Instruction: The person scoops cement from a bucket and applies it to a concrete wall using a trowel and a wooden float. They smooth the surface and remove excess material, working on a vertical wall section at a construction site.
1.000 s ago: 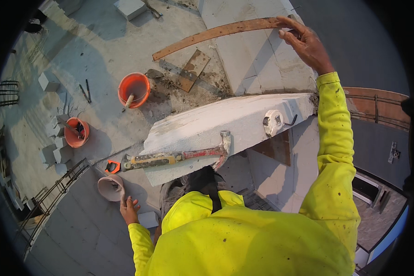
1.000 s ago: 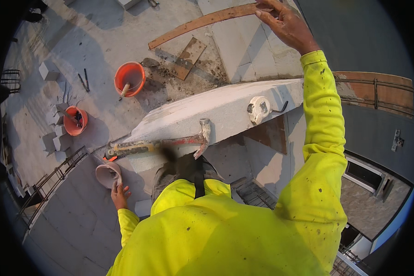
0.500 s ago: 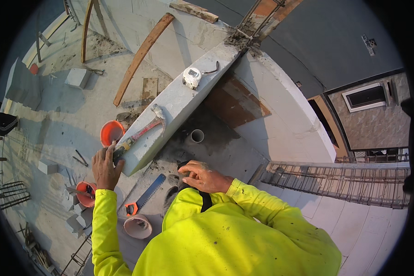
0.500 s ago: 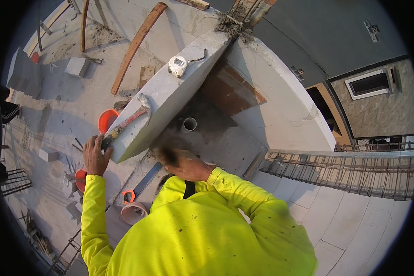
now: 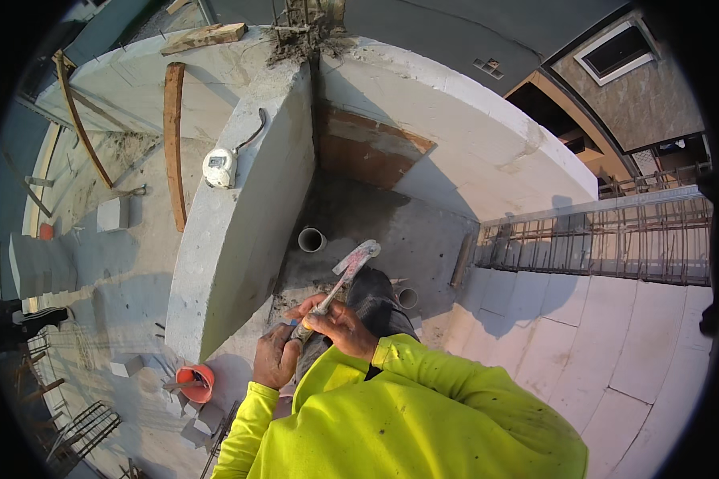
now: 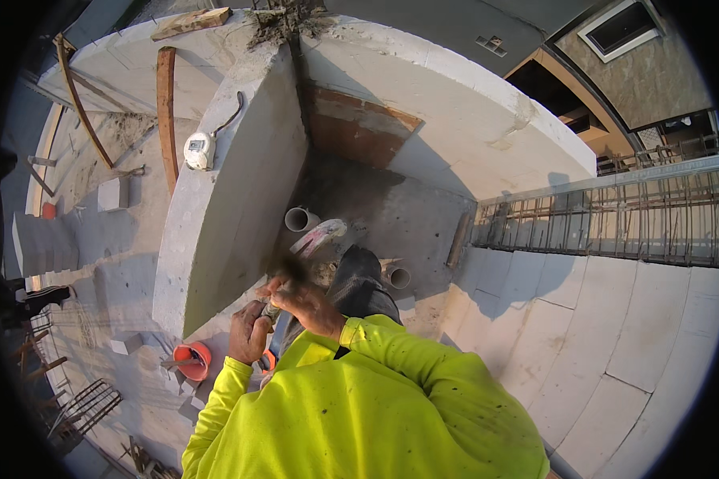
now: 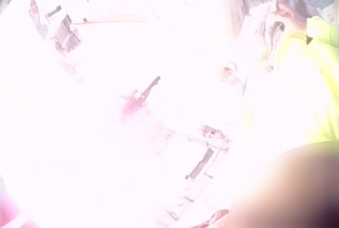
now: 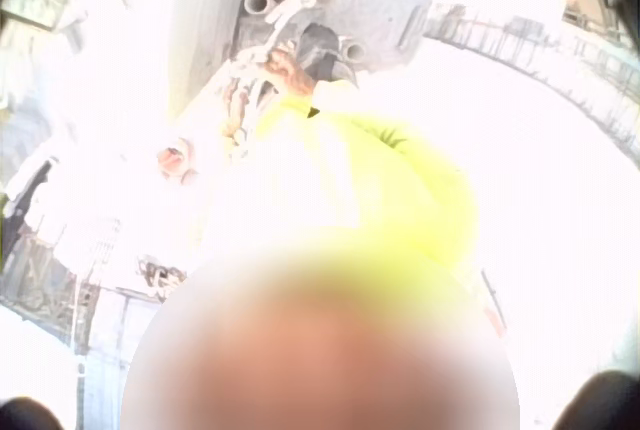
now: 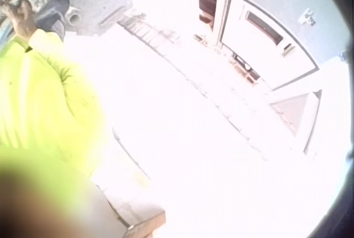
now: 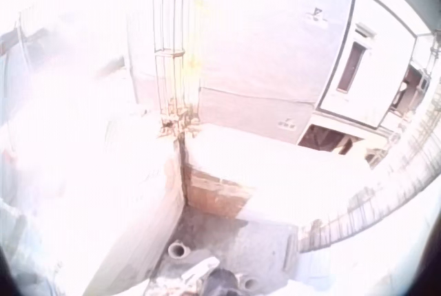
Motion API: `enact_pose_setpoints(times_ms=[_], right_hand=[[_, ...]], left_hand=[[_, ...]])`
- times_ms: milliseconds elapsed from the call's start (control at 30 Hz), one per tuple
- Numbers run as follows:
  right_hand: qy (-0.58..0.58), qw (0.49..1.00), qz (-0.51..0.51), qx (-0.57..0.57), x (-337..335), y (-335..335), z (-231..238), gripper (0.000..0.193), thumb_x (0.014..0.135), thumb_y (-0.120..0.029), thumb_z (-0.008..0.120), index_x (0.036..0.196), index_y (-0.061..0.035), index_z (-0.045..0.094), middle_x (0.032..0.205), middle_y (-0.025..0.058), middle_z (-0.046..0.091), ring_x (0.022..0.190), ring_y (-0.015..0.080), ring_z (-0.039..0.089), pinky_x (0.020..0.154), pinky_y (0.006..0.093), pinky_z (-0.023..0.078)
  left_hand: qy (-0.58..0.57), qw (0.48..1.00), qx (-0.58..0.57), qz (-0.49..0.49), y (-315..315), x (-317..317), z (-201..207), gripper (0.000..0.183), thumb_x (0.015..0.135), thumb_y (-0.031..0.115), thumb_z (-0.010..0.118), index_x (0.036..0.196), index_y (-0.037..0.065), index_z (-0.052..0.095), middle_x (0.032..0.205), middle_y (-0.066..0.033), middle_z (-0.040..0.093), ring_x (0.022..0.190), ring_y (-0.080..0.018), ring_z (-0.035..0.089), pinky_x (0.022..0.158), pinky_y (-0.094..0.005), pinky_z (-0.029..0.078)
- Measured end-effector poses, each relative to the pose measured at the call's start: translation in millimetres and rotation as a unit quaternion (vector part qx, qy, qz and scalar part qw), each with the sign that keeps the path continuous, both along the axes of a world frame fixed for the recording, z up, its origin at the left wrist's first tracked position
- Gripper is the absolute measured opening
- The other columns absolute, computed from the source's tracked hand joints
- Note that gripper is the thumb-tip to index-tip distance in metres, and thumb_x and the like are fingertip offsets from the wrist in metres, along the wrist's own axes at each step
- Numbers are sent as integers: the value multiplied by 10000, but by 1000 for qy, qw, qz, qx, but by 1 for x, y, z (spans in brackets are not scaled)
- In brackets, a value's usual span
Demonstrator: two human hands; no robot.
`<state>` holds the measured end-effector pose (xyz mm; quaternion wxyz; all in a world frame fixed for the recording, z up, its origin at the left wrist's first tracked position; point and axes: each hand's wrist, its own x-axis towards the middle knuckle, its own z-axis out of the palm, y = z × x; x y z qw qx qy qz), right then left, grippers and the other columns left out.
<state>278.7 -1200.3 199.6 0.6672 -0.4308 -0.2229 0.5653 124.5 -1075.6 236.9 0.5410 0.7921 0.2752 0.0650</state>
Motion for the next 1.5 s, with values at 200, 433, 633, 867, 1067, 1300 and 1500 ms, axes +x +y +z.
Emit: enact_pose_setpoints(times_ms=[200,433,633,867,1067,1300,1500], right_hand=[[89,885,-445,-101,103,28,-84,174,989,-216,627,1007,-89,510,827,33,572,692,154,614,678,315,525],[54,759,-630,-156,286,114,-273,193,971,-200,661,1030,-121,496,818,0,546,655,114,554,659,279,471],[39,748,-650,-126,326,172,-371,223,981,-254,658,1082,-140,494,861,-17,565,695,76,563,608,227,395],[61,796,-598,-68,326,176,-374,196,984,-182,636,1024,-100,463,809,30,545,641,147,590,660,310,505],[84,785,-609,-74,330,188,-371,205,993,-187,622,1034,-94,444,803,43,554,641,167,596,658,321,514],[81,806,-583,-65,331,177,-374,172,990,-153,621,1042,-80,474,832,33,584,678,123,601,670,273,475],[125,790,-599,-40,330,184,-361,128,985,-104,599,1033,-72,484,845,33,580,688,112,586,658,273,469]], left_hand=[[14,997,56,59,5,110,-67,340,874,147,599,1167,-26,610,974,-213,639,866,-365,654,791,-408,533],[126,985,28,110,16,150,-156,320,860,43,577,1173,-14,612,1007,-173,631,874,-280,658,798,-369,542],[145,983,-9,116,-14,177,-205,323,863,29,531,1171,-14,617,1028,-161,626,858,-249,675,785,-349,552],[51,987,-42,146,14,245,-225,303,954,135,523,1215,16,619,1027,-130,629,871,-219,680,816,-335,549],[-34,955,-198,218,73,348,-246,352,985,184,558,1272,-18,588,1139,-102,628,989,-174,624,911,-327,515],[-9,890,-373,262,127,472,-272,531,1007,287,564,1399,-42,426,1325,-225,545,1154,-297,594,994,-422,491],[-52,845,-488,215,125,528,-295,421,979,283,560,1253,-21,462,1351,-268,446,1272,-396,467,1068,-522,410]])
